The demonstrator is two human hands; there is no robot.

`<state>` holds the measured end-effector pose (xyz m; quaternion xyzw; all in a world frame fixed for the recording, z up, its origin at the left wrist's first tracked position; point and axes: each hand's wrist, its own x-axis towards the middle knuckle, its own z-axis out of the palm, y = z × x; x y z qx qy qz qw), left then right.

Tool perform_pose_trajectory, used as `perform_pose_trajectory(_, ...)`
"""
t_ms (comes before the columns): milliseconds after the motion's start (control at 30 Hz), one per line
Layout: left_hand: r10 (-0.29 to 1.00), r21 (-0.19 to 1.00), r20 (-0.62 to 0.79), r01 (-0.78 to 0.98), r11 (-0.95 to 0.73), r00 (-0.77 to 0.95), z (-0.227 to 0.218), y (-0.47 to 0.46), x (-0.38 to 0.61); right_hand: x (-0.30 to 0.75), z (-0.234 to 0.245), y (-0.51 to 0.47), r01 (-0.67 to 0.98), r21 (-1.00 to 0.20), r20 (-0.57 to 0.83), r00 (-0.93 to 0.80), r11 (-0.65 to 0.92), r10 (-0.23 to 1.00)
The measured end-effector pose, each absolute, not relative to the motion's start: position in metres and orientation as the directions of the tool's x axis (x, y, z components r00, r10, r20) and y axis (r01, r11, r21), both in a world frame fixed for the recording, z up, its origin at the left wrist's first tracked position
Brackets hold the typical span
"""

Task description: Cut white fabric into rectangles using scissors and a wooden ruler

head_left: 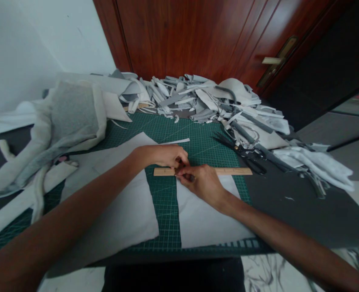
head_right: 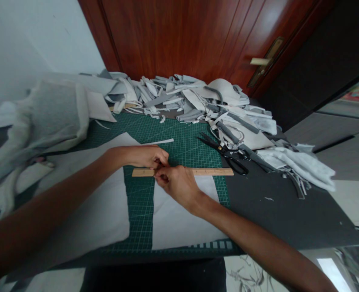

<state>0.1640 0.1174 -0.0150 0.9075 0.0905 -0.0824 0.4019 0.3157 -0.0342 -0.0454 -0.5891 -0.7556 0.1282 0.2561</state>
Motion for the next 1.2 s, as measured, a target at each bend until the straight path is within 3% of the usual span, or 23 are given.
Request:
perform_pose_trajectory(467, 0.091, 0.667, -0.192, 0.198, -0.719, 0.977, -0.020, 0.120, 0.164, 0.300, -0.022, -0.037, 0.953, -0.211, 0.071, -0.207, 0.218, 0.976)
perform_pose_trajectory(1200, 0.081, 0.674, -0.190, 0.190, -0.714, 0.978, -0.019, 0.120, 0.164, 0.304, -0.011, -0.043, 0.967, -0.143, 0.016, -0.210, 0.210, 0.978)
